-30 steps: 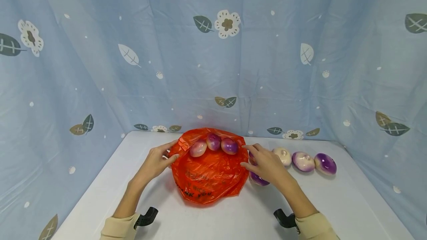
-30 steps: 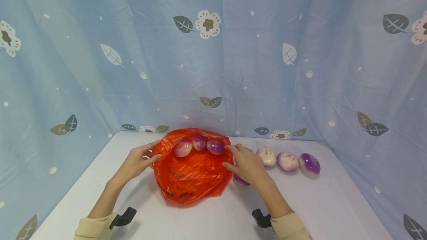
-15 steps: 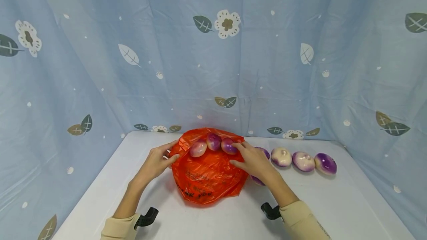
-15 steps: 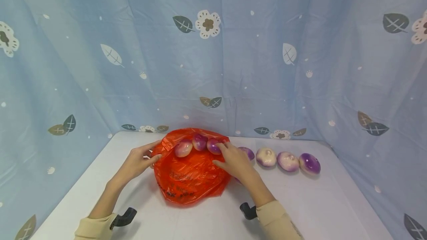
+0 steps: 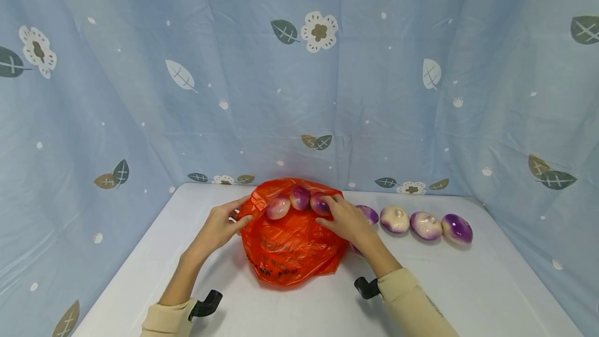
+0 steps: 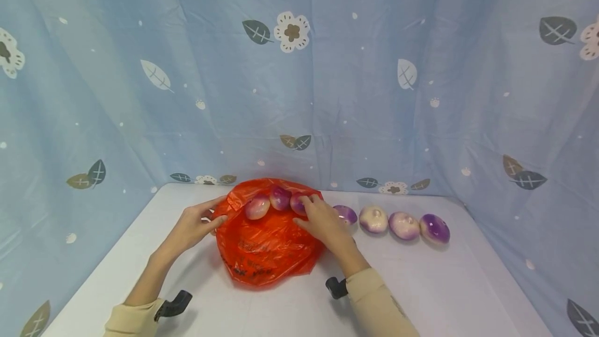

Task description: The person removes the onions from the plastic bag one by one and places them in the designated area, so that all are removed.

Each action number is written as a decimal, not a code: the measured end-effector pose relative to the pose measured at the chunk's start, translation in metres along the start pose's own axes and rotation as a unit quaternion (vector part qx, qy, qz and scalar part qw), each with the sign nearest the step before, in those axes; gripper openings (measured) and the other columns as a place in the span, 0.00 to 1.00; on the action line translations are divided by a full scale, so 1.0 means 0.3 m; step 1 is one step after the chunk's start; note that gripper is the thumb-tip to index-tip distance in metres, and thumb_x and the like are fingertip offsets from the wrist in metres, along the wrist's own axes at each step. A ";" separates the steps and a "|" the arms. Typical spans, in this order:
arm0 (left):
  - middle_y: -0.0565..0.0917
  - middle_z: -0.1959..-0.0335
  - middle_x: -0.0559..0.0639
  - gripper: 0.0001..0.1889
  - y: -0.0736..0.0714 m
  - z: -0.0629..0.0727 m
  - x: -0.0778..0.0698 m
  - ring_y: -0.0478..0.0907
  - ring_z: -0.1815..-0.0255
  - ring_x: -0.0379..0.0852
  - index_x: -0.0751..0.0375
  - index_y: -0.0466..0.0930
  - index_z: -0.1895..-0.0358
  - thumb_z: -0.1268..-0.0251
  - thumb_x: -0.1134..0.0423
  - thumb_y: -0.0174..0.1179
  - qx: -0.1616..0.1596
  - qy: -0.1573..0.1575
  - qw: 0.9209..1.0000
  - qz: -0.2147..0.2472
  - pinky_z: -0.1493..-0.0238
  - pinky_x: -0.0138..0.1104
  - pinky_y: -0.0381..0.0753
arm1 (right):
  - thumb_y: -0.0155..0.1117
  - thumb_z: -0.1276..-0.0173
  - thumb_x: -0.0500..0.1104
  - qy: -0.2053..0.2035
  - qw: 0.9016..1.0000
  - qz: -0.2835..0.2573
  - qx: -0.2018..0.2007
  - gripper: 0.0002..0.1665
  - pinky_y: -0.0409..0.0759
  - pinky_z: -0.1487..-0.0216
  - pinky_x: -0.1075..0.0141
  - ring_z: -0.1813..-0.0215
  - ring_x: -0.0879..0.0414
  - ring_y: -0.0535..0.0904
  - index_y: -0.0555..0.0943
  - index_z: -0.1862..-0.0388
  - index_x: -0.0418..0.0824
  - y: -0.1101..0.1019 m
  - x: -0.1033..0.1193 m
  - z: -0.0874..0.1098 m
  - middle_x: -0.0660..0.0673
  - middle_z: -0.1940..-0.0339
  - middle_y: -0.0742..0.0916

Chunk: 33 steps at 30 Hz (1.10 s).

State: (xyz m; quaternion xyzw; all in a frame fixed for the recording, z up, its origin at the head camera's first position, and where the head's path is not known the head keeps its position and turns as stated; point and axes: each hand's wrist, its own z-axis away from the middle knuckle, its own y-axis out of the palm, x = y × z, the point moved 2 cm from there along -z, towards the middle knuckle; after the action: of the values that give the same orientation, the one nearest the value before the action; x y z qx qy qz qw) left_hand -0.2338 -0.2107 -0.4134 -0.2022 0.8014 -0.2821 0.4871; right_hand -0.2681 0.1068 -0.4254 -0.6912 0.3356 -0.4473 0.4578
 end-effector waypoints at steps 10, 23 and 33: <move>0.86 0.57 0.61 0.28 0.008 0.000 0.006 0.81 0.74 0.39 0.63 0.74 0.34 0.39 0.68 0.67 0.001 0.000 1.000 -0.002 0.77 0.26 0.81 | 0.71 0.39 0.56 0.012 1.000 0.019 -0.014 0.36 0.83 0.47 0.46 0.48 0.41 0.82 0.75 0.35 0.44 -0.001 0.013 -0.039 0.38 0.46 0.82; 0.86 0.54 0.61 0.28 0.003 -0.001 -0.002 0.81 0.73 0.39 0.62 0.74 0.34 0.39 0.67 0.67 0.005 -0.011 1.000 0.005 0.77 0.27 0.82 | 0.72 0.39 0.55 0.048 0.999 0.011 0.001 0.33 0.81 0.45 0.42 0.46 0.39 0.80 0.75 0.39 0.43 0.016 0.003 -0.085 0.37 0.45 0.81; 0.86 0.54 0.60 0.28 0.000 -0.001 -0.004 0.81 0.72 0.41 0.60 0.74 0.33 0.38 0.66 0.67 0.006 -0.018 1.000 -0.003 0.76 0.27 0.82 | 0.74 0.42 0.55 0.069 0.997 0.014 0.020 0.38 0.79 0.42 0.41 0.43 0.39 0.79 0.75 0.36 0.41 0.028 0.019 -0.087 0.36 0.44 0.79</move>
State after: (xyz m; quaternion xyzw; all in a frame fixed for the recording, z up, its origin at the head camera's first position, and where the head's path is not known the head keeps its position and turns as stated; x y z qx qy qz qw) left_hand -0.2334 -0.2098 -0.4125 -0.2065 0.7904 -0.2848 0.5015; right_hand -0.2906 0.0902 -0.4270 -0.6446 0.3676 -0.4940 0.4532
